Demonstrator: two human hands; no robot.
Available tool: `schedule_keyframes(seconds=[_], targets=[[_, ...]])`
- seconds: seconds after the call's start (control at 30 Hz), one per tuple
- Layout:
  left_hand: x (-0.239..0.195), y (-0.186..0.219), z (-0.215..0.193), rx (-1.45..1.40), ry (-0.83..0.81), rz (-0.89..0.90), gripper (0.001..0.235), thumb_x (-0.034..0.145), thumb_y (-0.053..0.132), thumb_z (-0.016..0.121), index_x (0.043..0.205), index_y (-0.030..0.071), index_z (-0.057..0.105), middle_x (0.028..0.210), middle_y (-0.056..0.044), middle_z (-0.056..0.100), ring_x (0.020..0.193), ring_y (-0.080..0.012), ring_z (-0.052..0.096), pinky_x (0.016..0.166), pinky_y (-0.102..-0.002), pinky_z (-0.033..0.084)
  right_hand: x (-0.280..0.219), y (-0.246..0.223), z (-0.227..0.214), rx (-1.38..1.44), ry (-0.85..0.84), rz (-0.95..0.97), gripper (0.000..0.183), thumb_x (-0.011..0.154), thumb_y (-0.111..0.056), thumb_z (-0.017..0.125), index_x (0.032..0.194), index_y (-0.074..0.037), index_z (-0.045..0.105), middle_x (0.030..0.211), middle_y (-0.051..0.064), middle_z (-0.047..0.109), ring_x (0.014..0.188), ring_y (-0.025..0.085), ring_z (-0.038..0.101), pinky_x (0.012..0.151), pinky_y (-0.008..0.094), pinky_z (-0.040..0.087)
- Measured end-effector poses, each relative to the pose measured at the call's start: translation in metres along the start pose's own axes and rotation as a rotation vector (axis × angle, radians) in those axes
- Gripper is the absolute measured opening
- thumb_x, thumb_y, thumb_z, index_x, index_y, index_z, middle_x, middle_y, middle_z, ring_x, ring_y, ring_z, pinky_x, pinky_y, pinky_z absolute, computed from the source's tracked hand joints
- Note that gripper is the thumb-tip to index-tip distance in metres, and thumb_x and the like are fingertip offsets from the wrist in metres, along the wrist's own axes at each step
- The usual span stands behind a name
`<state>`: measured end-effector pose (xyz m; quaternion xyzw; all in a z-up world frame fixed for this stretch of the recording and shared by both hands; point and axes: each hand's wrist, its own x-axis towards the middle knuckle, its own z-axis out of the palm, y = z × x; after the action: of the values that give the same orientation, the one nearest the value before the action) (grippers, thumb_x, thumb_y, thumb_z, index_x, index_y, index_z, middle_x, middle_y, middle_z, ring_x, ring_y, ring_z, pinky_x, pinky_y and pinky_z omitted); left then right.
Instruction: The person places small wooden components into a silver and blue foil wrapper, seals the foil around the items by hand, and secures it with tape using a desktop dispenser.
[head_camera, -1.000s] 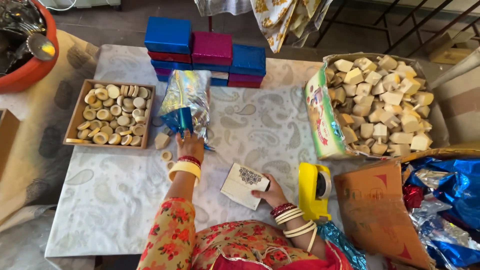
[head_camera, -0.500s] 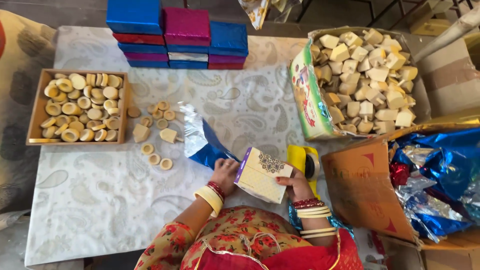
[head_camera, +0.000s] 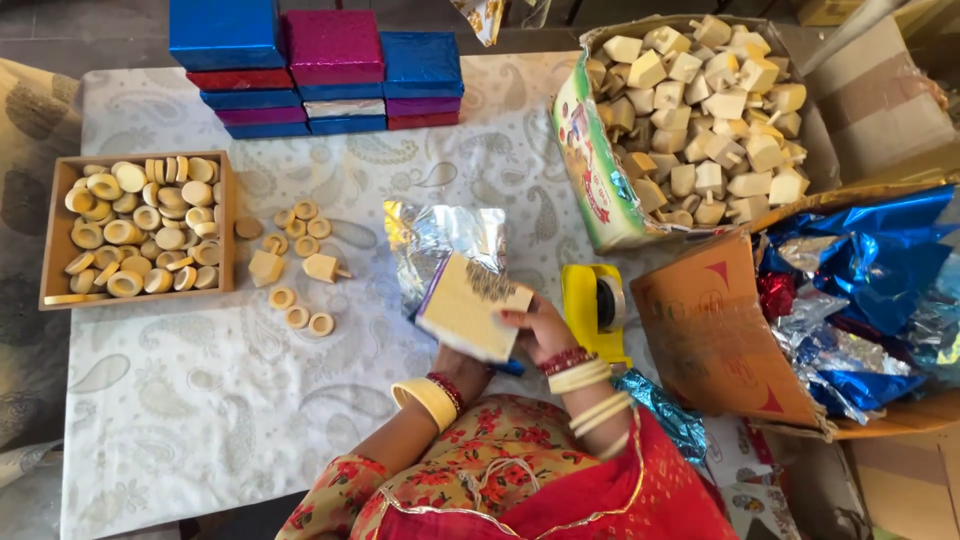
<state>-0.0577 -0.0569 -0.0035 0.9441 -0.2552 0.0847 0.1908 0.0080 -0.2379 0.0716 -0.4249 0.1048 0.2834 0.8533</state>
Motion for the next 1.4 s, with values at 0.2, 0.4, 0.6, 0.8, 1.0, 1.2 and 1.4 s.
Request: schedule_keyframes(seconds=[0.2, 0.4, 0.6, 0.8, 1.0, 1.2, 1.4], targets=[[-0.003, 0.034, -0.082, -0.182, -0.302, -0.073, 0.037, 0.078, 0.034, 0.077, 0.110, 0.017, 0.073, 0.135, -0.013, 0.056, 0.131, -0.0329, 0.046, 0.096, -0.052, 0.040, 0.051, -0.004, -0.005, 0.014, 0.087, -0.125, 0.063, 0.083, -0.004, 0.079, 0.141, -0.008, 0.055, 0.119, 0.007, 0.069, 0.103, 0.024, 0.067, 0.079, 0.040, 0.055], [-0.022, 0.023, -0.084, -0.291, -0.202, -0.021, 0.039, 0.085, 0.045, 0.073, 0.111, 0.016, 0.073, 0.127, -0.011, 0.062, 0.122, -0.0312, 0.054, 0.098, -0.050, 0.041, 0.077, 0.005, 0.014, -0.105, 0.179, 0.026, 0.063, 0.078, -0.002, 0.074, 0.137, -0.015, 0.054, 0.112, 0.003, 0.069, 0.100, 0.023, 0.068, 0.077, 0.044, 0.055], [-0.037, 0.007, -0.096, -0.077, -0.098, -0.190, 0.044, 0.097, 0.055, 0.062, 0.115, 0.015, 0.071, 0.121, -0.008, 0.065, 0.127, -0.0286, 0.055, 0.112, -0.053, 0.035, 0.109, 0.032, -0.026, -0.227, 0.132, 0.036, 0.050, 0.082, 0.004, 0.075, 0.130, 0.001, 0.061, 0.116, 0.014, 0.072, 0.108, 0.027, 0.069, 0.093, 0.044, 0.057], [-0.024, -0.027, -0.113, 0.199, 0.110, -0.315, 0.068, 0.083, 0.072, 0.055, 0.119, 0.015, 0.066, 0.135, -0.010, 0.065, 0.131, -0.0377, 0.048, 0.103, -0.068, 0.019, 0.101, 0.023, -0.015, -0.099, 0.125, 0.132, 0.044, 0.083, 0.004, 0.070, 0.126, -0.001, 0.061, 0.112, 0.014, 0.070, 0.105, 0.030, 0.069, 0.089, 0.053, 0.058], [-0.016, -0.006, -0.179, 0.027, -0.596, -0.366, 0.075, 0.078, 0.077, 0.061, 0.124, 0.018, 0.066, 0.120, -0.006, 0.065, 0.130, -0.0269, 0.050, 0.119, -0.065, 0.011, 0.095, 0.021, -0.009, -0.129, 0.197, 0.117, 0.045, 0.083, 0.004, 0.070, 0.127, -0.002, 0.062, 0.115, 0.012, 0.070, 0.107, 0.028, 0.068, 0.093, 0.051, 0.059], [-0.065, -0.008, -0.126, 0.025, -0.512, -0.298, 0.043, 0.070, 0.037, 0.082, 0.108, 0.018, 0.075, 0.127, -0.010, 0.058, 0.126, -0.0317, 0.050, 0.114, -0.065, 0.020, 0.103, 0.038, -0.035, -0.133, 0.126, 0.017, 0.044, 0.082, 0.007, 0.072, 0.125, 0.001, 0.062, 0.115, 0.015, 0.071, 0.105, 0.028, 0.068, 0.091, 0.040, 0.057], [-0.072, 0.007, -0.126, -0.051, -0.423, -0.359, 0.035, 0.074, 0.029, 0.081, 0.105, 0.015, 0.074, 0.135, -0.016, 0.055, 0.132, -0.0370, 0.050, 0.104, -0.051, 0.041, 0.057, 0.019, 0.043, -0.358, -0.023, 0.013, 0.047, 0.080, 0.008, 0.073, 0.125, 0.001, 0.063, 0.112, 0.013, 0.070, 0.104, 0.026, 0.069, 0.091, 0.039, 0.058]])
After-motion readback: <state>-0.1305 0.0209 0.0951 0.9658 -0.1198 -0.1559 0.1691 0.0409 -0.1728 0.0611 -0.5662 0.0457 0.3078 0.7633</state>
